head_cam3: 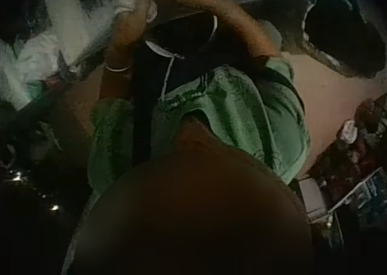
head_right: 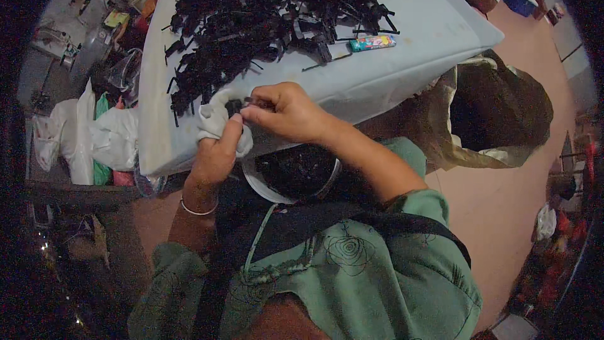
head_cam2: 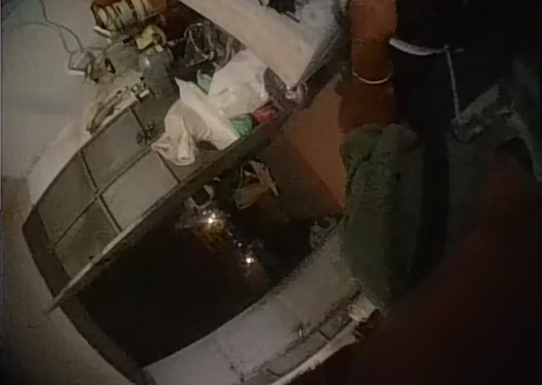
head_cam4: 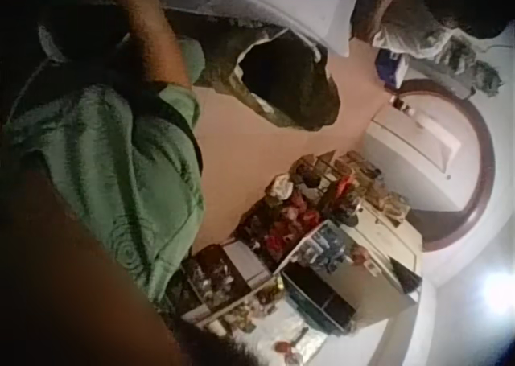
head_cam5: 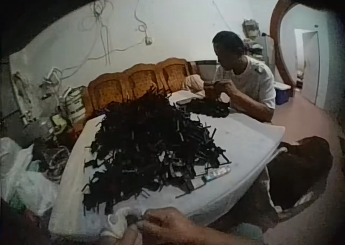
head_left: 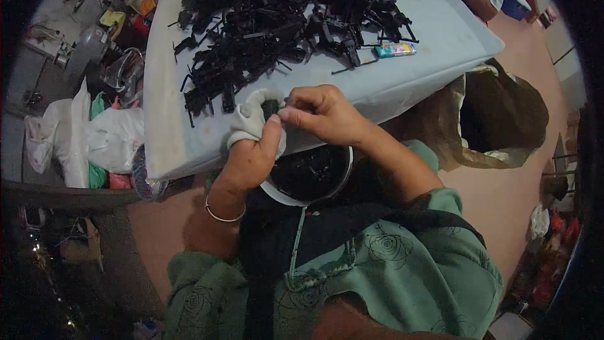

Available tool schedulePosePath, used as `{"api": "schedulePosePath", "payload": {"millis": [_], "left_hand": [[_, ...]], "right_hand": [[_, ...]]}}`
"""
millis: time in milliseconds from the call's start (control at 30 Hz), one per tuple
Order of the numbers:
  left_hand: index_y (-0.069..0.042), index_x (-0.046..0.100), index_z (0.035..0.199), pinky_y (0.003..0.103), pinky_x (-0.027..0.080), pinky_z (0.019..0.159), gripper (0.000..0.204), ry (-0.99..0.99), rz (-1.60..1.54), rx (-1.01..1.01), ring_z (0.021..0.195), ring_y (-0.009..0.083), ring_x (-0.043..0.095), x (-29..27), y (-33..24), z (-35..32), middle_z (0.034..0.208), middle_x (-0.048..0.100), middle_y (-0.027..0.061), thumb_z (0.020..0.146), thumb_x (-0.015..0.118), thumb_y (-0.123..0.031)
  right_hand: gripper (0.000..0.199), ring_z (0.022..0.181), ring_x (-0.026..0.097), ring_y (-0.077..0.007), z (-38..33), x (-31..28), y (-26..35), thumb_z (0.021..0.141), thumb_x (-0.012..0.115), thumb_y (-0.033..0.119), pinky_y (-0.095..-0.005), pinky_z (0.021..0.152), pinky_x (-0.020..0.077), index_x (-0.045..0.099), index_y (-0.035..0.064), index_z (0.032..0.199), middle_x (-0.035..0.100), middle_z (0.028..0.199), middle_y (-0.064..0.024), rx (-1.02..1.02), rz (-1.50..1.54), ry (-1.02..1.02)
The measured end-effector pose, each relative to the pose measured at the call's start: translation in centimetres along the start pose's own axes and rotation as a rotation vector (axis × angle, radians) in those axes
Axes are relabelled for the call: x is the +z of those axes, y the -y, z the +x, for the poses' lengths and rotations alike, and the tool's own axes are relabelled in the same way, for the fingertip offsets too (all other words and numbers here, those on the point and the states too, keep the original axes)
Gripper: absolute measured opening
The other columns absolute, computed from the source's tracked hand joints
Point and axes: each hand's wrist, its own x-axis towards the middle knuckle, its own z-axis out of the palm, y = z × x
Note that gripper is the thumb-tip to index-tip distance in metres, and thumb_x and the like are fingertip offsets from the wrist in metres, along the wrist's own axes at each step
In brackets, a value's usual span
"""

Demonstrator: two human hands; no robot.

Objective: Cleaning and inspecting small black components using a cloth and placing them into a collection bin.

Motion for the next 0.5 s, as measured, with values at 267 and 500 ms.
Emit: {"api": "schedulePosePath", "payload": {"millis": [267, 500], "left_hand": [[-0.001, 0.043, 0.108, 0.031, 0.043, 0.072, 0.029, -0.15, 0.395, 0.435, 0.081, 0.0254, 0.053, 0.7, 1.5, 0.8, 0.091, 0.052, 0.0153, 0.08, 0.042, -0.006], [0.001, 0.043, 0.107, 0.034, 0.042, 0.077, 0.029, -0.095, 0.408, 0.395, 0.086, 0.0294, 0.053, 0.0, 0.4, -0.3, 0.094, 0.052, 0.0193, 0.078, 0.043, -0.004]], "right_hand": [[0.027, 0.052, 0.045, -0.0218, -0.3, 1.0, -0.5, 0.089, 0.044, 0.022, -0.0355, 0.053, 0.0389, 0.053, -0.0003, 0.076, 0.05, 0.06, -0.0168, -0.094, -0.074, 0.008], [0.028, 0.057, 0.04, -0.0111, -0.7, 0.9, -0.1, 0.09, 0.043, 0.022, -0.0287, 0.055, 0.0386, 0.051, 0.0001, 0.074, 0.047, 0.059, -0.007, -0.035, 0.002, 0.052]]}}
